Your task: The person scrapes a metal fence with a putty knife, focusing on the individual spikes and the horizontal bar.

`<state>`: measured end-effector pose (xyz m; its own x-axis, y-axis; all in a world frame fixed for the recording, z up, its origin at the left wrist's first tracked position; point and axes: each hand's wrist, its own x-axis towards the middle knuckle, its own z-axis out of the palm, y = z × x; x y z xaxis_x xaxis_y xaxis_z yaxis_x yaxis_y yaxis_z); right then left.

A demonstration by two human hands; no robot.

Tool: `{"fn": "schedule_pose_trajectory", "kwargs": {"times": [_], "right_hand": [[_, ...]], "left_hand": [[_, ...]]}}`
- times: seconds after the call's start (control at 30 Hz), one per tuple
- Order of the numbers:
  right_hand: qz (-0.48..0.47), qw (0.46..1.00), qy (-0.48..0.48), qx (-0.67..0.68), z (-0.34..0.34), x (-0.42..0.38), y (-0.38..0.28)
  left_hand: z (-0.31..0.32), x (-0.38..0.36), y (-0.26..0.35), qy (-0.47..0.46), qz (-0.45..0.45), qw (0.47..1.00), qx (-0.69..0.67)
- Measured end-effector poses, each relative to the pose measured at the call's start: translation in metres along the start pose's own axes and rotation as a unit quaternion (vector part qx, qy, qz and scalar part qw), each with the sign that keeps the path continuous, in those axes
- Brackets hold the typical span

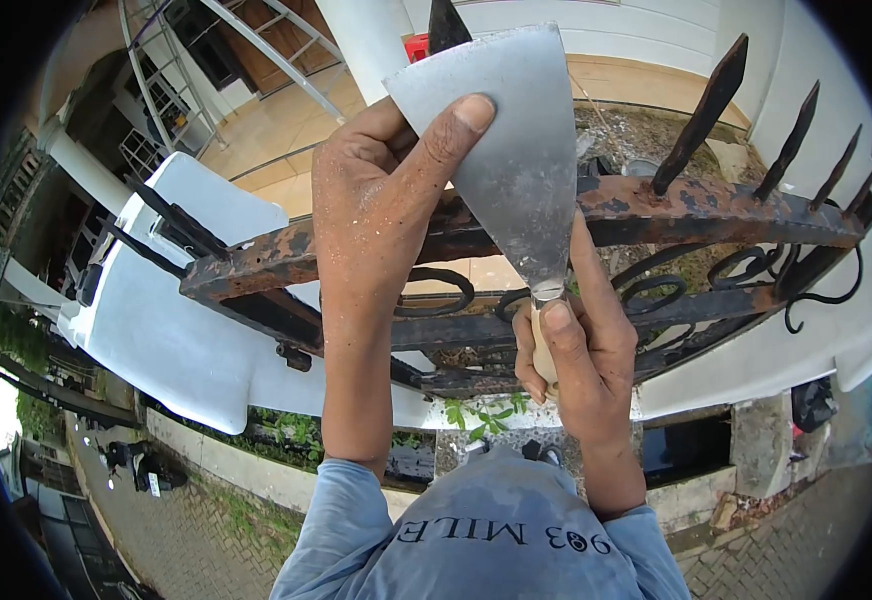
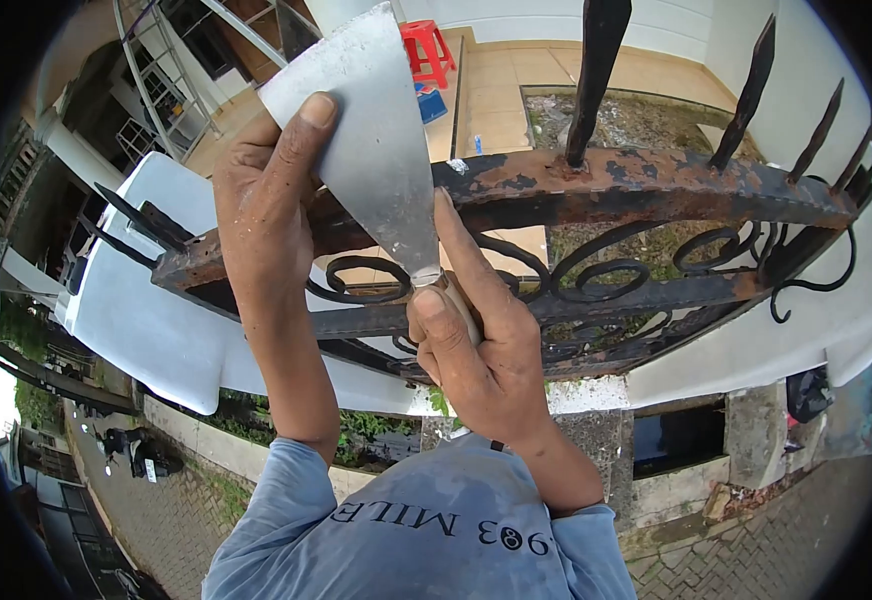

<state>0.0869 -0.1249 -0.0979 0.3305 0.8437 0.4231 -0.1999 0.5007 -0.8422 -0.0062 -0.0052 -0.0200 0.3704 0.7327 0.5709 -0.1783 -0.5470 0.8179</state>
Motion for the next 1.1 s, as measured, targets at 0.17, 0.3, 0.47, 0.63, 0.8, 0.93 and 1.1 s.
{"fn": "schedule_pose_trajectory", "kwargs": {"times": [0.17, 0.3, 0.47, 0.63, 0.8, 0.93, 1.1], "right_hand": [[0.01, 0.999, 0.044, 0.012, 0.003, -0.018, 0.012], [-0.004, 0.998, 0.05, 0.032, 0.012, -0.015, 0.014], [0.0, 0.997, 0.076, 0.022, 0.018, -0.017, 0.017], [-0.007, 0.995, 0.092, 0.032, 0.024, -0.018, 0.012], [-0.04, 0.995, 0.085, 0.02, 0.023, -0.011, 0.009], [-0.015, 0.993, 0.113, 0.02, 0.026, -0.022, 0.009], [-0.018, 0.994, 0.107, 0.011, 0.032, -0.014, -0.003]], "left_hand": [[0.0, 0.002, -0.005, -0.027, 0.029, 0.999, 0.013], [-0.006, 0.007, 0.006, -0.051, -0.002, 0.998, 0.037], [-0.008, 0.009, -0.003, -0.033, 0.016, 0.986, 0.162], [-0.006, 0.013, 0.006, -0.044, 0.016, 0.99, 0.135], [-0.001, 0.017, 0.002, -0.028, 0.088, 0.99, 0.108], [0.002, 0.012, 0.0, -0.015, 0.092, 0.989, 0.111], [0.003, 0.016, 0.003, -0.014, 0.085, 0.989, 0.118]]}}
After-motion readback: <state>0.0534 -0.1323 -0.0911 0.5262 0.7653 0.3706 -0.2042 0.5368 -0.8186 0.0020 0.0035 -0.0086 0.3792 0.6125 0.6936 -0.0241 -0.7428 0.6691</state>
